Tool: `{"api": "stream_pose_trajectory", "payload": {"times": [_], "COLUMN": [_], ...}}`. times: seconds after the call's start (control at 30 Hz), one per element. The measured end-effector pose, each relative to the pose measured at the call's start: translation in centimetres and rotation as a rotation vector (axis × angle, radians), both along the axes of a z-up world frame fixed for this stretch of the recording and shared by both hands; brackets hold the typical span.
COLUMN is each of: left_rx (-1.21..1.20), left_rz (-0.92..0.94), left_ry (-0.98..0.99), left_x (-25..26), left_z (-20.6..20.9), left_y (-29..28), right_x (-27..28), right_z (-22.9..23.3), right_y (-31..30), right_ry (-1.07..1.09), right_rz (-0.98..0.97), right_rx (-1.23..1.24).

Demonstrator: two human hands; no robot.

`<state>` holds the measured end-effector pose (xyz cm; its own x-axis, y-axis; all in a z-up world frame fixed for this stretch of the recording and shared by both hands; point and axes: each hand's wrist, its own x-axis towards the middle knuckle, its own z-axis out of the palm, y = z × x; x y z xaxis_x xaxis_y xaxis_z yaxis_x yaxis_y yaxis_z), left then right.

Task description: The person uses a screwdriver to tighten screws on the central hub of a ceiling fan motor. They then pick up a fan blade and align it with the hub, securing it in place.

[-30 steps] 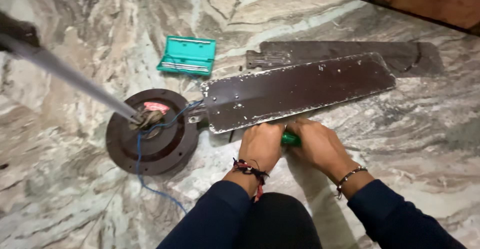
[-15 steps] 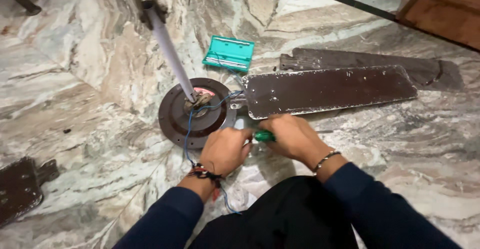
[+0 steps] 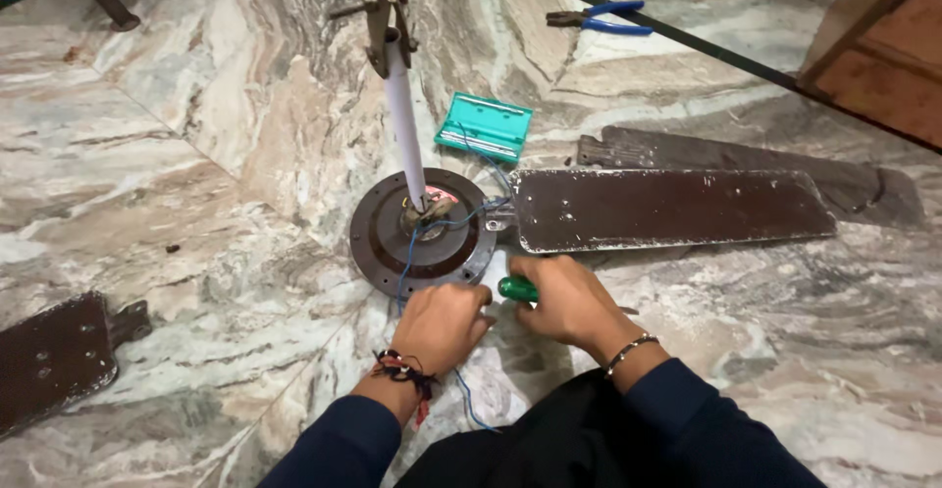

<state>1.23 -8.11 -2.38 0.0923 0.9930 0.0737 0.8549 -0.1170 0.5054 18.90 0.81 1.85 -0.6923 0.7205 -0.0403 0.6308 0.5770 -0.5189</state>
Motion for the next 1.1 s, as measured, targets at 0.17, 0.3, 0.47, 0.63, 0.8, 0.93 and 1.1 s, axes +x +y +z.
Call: {"api": "stream_pose_trajectory", "payload": {"times": [0.17, 0.3, 0.47, 0.63, 0.8, 0.93, 1.1], "left_rx": [0.175, 0.338, 0.489, 0.608, 0.299, 0.176, 0.123], "left_rz": [0.05, 0.061, -0.062, 0.004, 0.102, 0.194, 0.198], "left_ry": [-0.091, -0.037, 0.125, 0.503, 0.52, 0.402, 0.341], "left_x": [-0.5, -1.1, -1.8, -1.8, -1.4, -0.7, -0.8], "left_z": [2.2, 3.1, 2.9, 2.0, 1.3, 1.4, 2.1], "left_y": [2.1, 4.2, 7.3, 10.2, 11.3, 11.9, 12.1], "right_x": [-0.6, -0.5, -0.8, -2.8, -4.0, -4.8, -5.2], "right_z": [0.3, 0.0, -0.7, -2.1, -2.9, -3.6, -3.8], "right_y": [1.5, 3.5, 5.5, 6.1, 7.4, 8.1, 8.3], "right_ry": [0.113, 0.121, 0.398, 0.554, 0.592, 0.501, 0.295], "right_rz": [-0.079, -0.142, -0.436, -0.569, -0.475, -0.39, -0.442], "right_rx": [-0.054, 0.033, 0.044, 0.083, 0.151, 0.206, 0.121]}}
